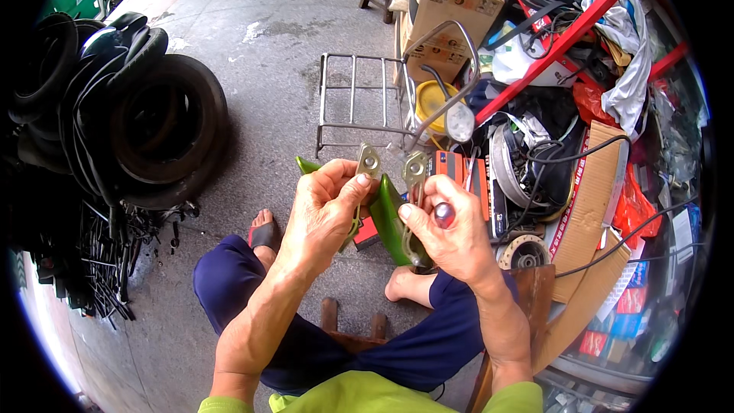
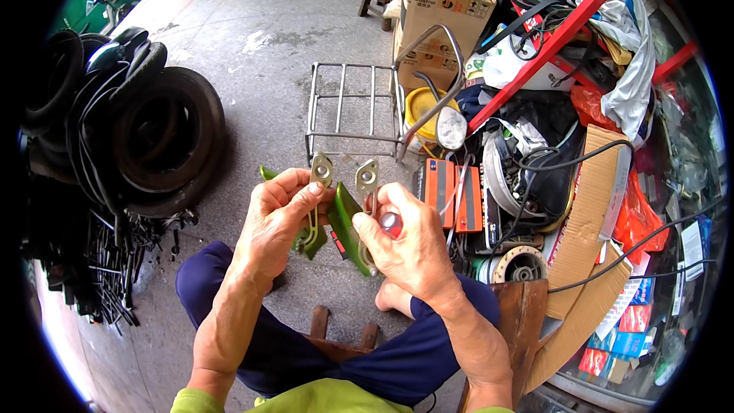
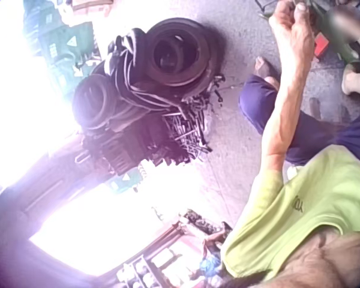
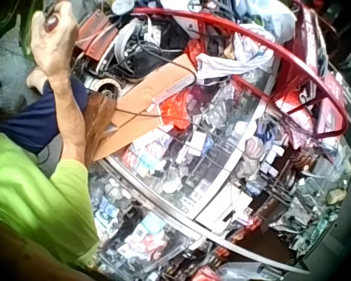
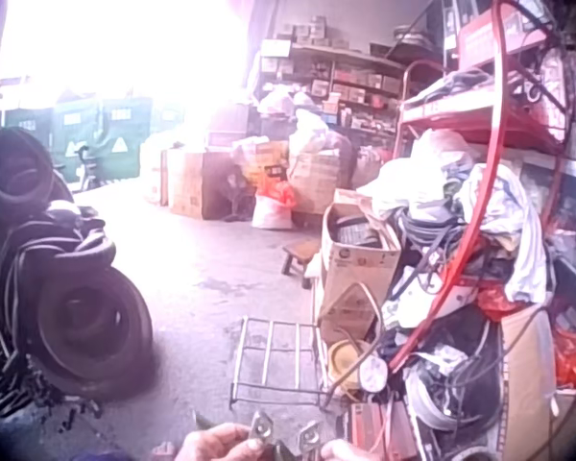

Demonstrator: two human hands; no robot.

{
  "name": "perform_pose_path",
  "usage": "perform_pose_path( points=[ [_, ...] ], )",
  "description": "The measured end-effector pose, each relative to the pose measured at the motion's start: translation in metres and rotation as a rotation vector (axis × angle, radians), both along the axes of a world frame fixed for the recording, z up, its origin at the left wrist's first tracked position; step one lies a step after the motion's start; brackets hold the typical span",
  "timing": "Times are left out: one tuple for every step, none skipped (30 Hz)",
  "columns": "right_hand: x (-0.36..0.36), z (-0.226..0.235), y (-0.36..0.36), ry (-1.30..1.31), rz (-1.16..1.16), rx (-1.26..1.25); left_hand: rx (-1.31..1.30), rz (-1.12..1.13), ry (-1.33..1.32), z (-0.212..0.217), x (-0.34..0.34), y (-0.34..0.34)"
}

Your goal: The person assembles a small green-framed mirror by inserting a metal rod into its back, tightening it with a screwdriver, and then using pliers to secure the components. The person handles the mirror, rod, screwdriver, and pliers in a cluttered workshop.

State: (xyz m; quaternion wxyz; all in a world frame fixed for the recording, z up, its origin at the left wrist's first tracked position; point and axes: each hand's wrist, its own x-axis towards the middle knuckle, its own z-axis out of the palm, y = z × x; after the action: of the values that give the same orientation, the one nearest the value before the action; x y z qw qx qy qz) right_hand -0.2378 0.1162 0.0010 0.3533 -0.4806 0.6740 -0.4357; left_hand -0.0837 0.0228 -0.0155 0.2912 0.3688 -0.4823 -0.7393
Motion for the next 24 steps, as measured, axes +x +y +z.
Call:
perform_pose_path(
  points=[
    [0.001,-0.002,-0.001,0.039,0.007,-0.003,-0.028,0.011,-0.002,-0.002,0.001,0.000],
    [0.000,-0.003,-0.001,0.074,0.014,-0.006,-0.057,0.020,-0.008,-0.003,0.000,0.000],
    [0.001,-0.001,-0.001,0.068,0.002,0.004,-0.043,0.028,-0.004,0.001,-0.001,0.001],
    [0.000,-0.001,-0.001,0.061,0.007,0.000,-0.026,0.027,0.009,0.003,-0.001,0.000],
    [0.000,0.000,-0.001,0.053,0.012,-0.005,-0.009,0.027,0.021,0.005,0.000,-0.001],
    [-0.001,0.001,-0.001,0.045,0.018,-0.010,0.008,0.027,0.034,0.006,0.000,-0.002],
    [-0.001,0.002,0.000,0.051,0.024,0.007,0.009,0.027,0.040,0.005,0.000,-0.003],
    [0.000,0.003,0.000,0.055,0.032,0.022,0.003,0.035,0.041,0.004,0.000,-0.003],
    [0.001,0.003,-0.001,0.059,0.040,0.037,-0.004,0.043,0.042,0.004,0.000,-0.003],
    [0.003,0.002,-0.001,0.099,0.036,0.020,-0.010,0.052,0.043,0.004,0.001,-0.003],
    [0.006,0.002,-0.001,0.140,0.030,0.003,-0.012,0.052,0.049,0.004,0.001,-0.003],
    [0.008,0.001,-0.001,0.181,0.024,-0.014,-0.014,0.053,0.054,0.004,0.002,-0.004],
    [0.007,-0.003,-0.001,0.209,0.024,-0.013,-0.015,0.054,0.060,0.004,0.002,-0.005],
    [0.008,-0.003,-0.001,0.204,0.017,-0.021,0.007,0.050,0.073,0.005,0.003,-0.006],
    [0.009,-0.002,-0.002,0.200,0.010,-0.030,0.030,0.046,0.087,0.006,0.003,-0.006],
    [0.010,-0.002,-0.002,0.195,0.004,-0.039,0.052,0.043,0.101,0.006,0.004,-0.006],
    [0.010,-0.001,-0.003,0.213,0.006,-0.050,0.076,0.042,0.108,0.005,0.004,-0.006],
    [0.011,0.000,-0.003,0.232,0.008,-0.061,0.099,0.041,0.114,0.003,0.004,-0.007],
    [0.011,0.000,-0.003,0.250,0.009,-0.071,0.122,0.039,0.121,0.002,0.005,-0.008],
    [0.011,0.001,-0.003,0.262,0.014,-0.065,0.119,0.043,0.120,0.002,0.005,-0.008],
    [0.011,0.001,-0.003,0.274,0.019,-0.058,0.116,0.047,0.119,0.003,0.005,-0.008],
    [0.010,0.001,-0.004,0.285,0.023,-0.050,0.113,0.051,0.118,0.003,0.004,-0.008],
    [0.010,0.001,-0.004,0.261,0.015,-0.047,0.117,0.048,0.121,0.003,0.005,-0.008],
    [0.009,0.001,-0.004,0.238,0.007,-0.043,0.120,0.045,0.123,0.004,0.005,-0.009]
  ],
)
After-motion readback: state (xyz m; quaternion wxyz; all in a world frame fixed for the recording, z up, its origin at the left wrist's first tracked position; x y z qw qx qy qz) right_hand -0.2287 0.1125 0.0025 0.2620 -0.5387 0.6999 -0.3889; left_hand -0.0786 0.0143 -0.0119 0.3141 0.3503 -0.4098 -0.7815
